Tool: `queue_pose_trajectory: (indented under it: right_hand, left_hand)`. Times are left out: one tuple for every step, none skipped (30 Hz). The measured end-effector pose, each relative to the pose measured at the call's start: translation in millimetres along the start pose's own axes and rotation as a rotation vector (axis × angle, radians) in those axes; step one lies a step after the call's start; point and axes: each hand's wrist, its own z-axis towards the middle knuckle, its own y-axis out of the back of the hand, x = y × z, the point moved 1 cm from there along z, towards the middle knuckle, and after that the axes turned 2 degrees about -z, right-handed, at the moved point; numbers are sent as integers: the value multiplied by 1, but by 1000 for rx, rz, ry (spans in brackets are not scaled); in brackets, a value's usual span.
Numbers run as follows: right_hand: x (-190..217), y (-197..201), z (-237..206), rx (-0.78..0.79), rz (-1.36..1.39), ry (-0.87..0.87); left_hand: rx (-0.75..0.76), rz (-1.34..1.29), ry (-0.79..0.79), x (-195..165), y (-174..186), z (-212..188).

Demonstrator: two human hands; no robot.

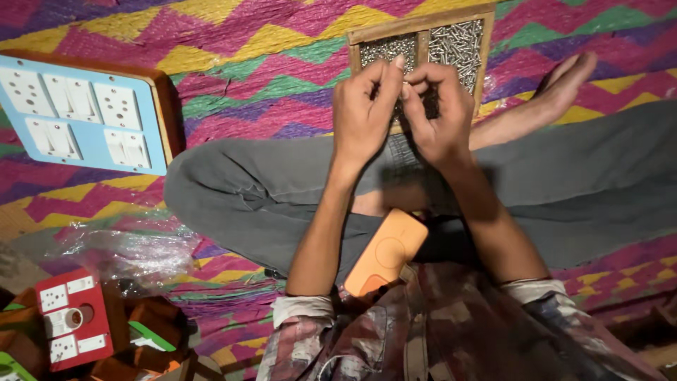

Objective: The person sits cross-legged on a floor mat and sorts small metal screws and pins by hand, picking them one at a time from a divided wooden box and placing them aside, with piles of white electrical switch and socket plates scattered around the work area.

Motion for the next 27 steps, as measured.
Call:
queue_pose_trajectory:
  right_hand:
    - [-1, -1, 0, 6, 4, -16]
    - [-2, -2, 0, 4, -17, 2]
    - [-4, -3, 0, 1, -38, 20]
    - [-5, -4, 1, -3, -59, 38]
    - [-6, -5, 1, -8, -69, 23]
    - [-7, -6, 2, -13, -79, 9]
    - [-8, -6, 2, -18, -89, -5]
    - [-8, -6, 2, -22, -108, 18]
    - [-8, -6, 3, -26, -129, 42]
    - [-8, -6, 3, -31, -148, 65]
    - [-7, -5, 3, -27, -154, 75]
    - [-6, -5, 3, -24, -158, 87]
    - [-5, -4, 3, -22, -162, 100]
    - [-4, -4, 3, -25, -162, 111]
    - [-3, -4, 3, -28, -162, 124]
    - [-2, -4, 3, -31, -162, 137]
    - [-1, -4, 3, -38, -165, 142]
    - [1, -5, 3, -47, -168, 149]
    - [2, -4, 2, -58, -173, 160]
    - [3, -4, 2, -67, -186, 170]
    - [5, -3, 1, -76, -199, 181]
    - [6, -2, 0, -87, -213, 191]
    - [7, -1, -1, -83, -196, 199]
    - [8, 0, -3, -80, -180, 206]
    - [8, 2, -4, -75, -164, 215]
    - [9, 3, -6, -75, -158, 226]
    - [9, 4, -8, -74, -151, 237]
  left_hand:
    - [-1, -2, 21, 0, 1, 1]
    - [-3, 5, 33, 0, 1, 2]
    - [-4, 13, 44, 1, 1, 3]
    - [-6, 22, 55, 2, 1, 3]
    - [-4, 25, 78, 3, 1, 4]
    - [-3, 28, 101, 4, 1, 3]
    - [-1, 31, 122, 6, 1, 3]
    - [5, 24, 129, 6, 1, 3]
    - [12, 16, 136, 7, 0, 3]
    - [19, 9, 142, 8, 0, 3]
    - [27, -16, 156, 9, 0, 2]
    - [34, -39, 168, 10, -1, 2]
    - [41, -62, 179, 12, 0, 2]
    - [40, -66, 176, 13, -1, 3]
    - [38, -70, 172, 15, -1, 3]
    - [36, -74, 168, 16, -2, 2]
    - [35, -71, 166, 18, -2, 1]
    - [35, -68, 161, 19, -3, 0]
    - [36, -65, 153, 21, -3, -1]
    - [34, -60, 143, 23, -4, -2]
    - [34, -56, 133, 24, -4, -3]
    - [35, -52, 123, 26, -5, -4]
    - [41, -97, 143, 29, -6, -5]
    - [48, -143, 164, 32, -7, -5]
    - [55, -190, 185, 36, -8, -5]
    - [58, -211, 175, 39, -9, -5]
    - [61, -231, 166, 43, -10, -5]
